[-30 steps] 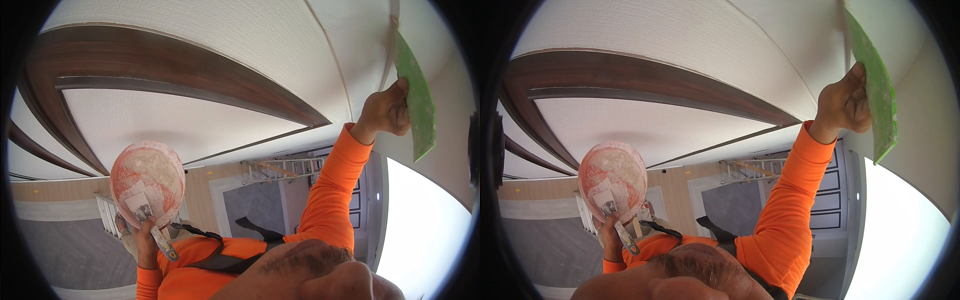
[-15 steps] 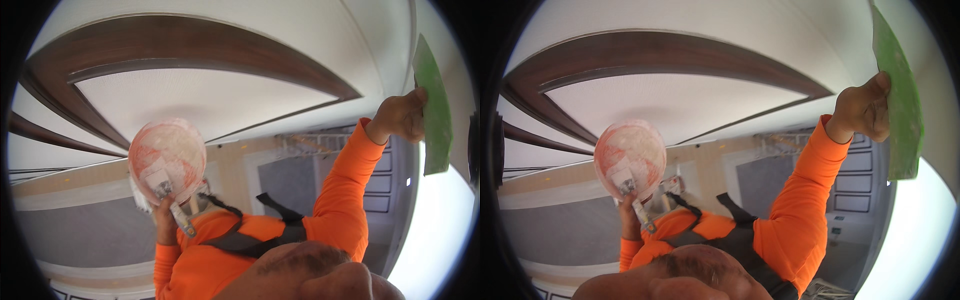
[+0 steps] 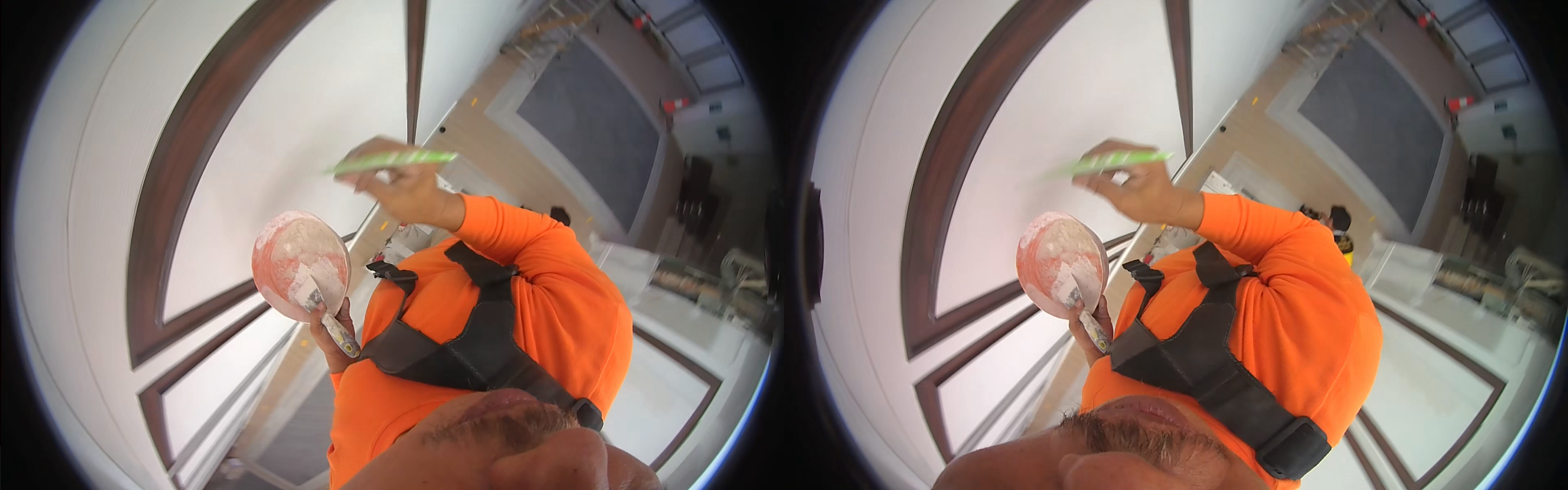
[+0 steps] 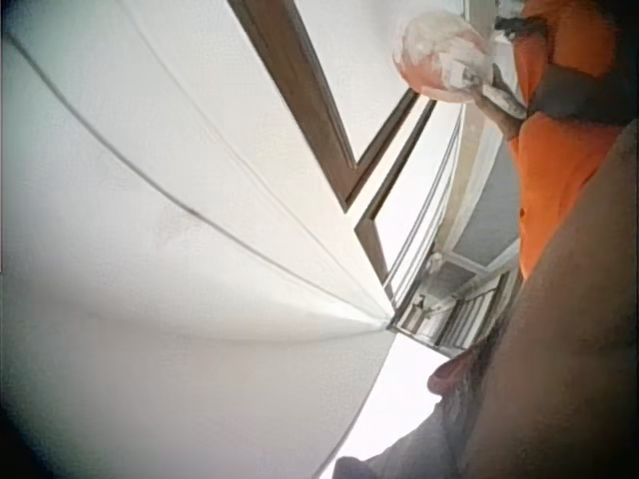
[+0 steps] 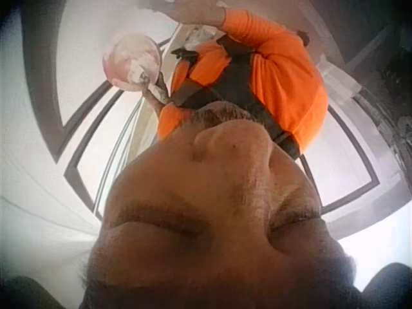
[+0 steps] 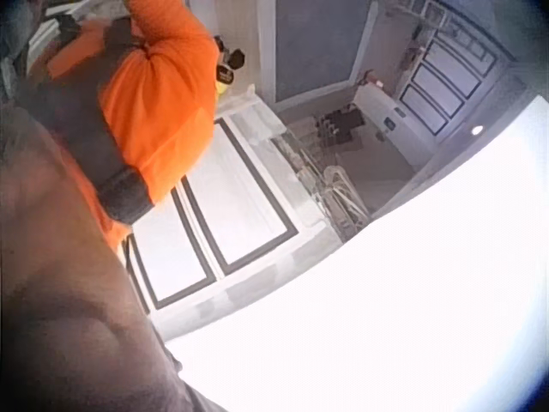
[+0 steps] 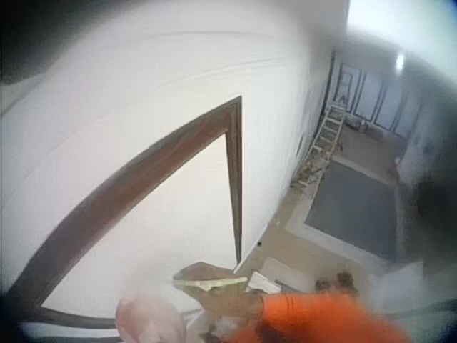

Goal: The person applies plaster to a curved ceiling using a green trowel and a hawk. They repeatedly scoop plaster from the hawk and smooth it onto the ceiling surface.

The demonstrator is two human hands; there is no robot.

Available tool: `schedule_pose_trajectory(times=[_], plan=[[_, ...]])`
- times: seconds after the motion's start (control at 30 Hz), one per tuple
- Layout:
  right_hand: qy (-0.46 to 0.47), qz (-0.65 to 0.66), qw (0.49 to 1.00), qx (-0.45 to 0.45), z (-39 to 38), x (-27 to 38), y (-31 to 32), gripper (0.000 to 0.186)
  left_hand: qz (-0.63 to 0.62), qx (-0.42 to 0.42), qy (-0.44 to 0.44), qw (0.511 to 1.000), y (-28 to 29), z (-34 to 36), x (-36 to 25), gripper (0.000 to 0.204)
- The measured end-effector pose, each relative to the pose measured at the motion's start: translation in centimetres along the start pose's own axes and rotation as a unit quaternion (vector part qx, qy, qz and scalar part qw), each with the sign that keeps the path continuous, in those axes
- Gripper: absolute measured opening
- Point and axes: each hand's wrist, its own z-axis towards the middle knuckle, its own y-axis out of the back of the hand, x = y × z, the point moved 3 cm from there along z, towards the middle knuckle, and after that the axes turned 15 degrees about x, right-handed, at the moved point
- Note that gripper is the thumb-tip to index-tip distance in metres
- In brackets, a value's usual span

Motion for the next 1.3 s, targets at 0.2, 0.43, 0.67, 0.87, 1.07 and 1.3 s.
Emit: schedule_pose_trajectory(times=[0.2, 0.43, 0.67, 0.87, 1.07, 1.3], plan=[[0.113, -0.003, 0.993, 0.022, -6.3, -1.9, -2.0, 0.027, 0.006, 0.035, 0.063, 0.997, 3.4, 1.8, -0.8, 0.062], [0.089, -0.028, 0.995, -0.018, -11.7, -4.5, -3.6, 0.038, 0.06, 0.055, 0.114, 0.99, 5.0, 2.5, -1.9, 0.06], [0.079, -0.003, 0.997, 0.021, -11.3, -4.4, -2.1, 0.045, 0.012, 0.059, 0.086, 0.994, 3.1, 0.7, -1.4, 0.067], [0.08, -0.002, 0.997, 0.019, -10.1, -4.6, -2.4, 0.047, -0.014, 0.044, 0.088, 0.995, 1.8, 0.1, -1.2, 0.07], [0.07, -0.007, 0.997, -0.002, -10.9, -3.9, -2.6, 0.046, -0.018, 0.045, 0.095, 0.994, 1.1, 0.4, -1.2, 0.073], [0.082, -0.022, 0.996, -0.024, -11.8, -3.7, -3.2, 0.045, -0.008, 0.053, 0.092, 0.994, -0.1, 0.8, -0.9, 0.076]])
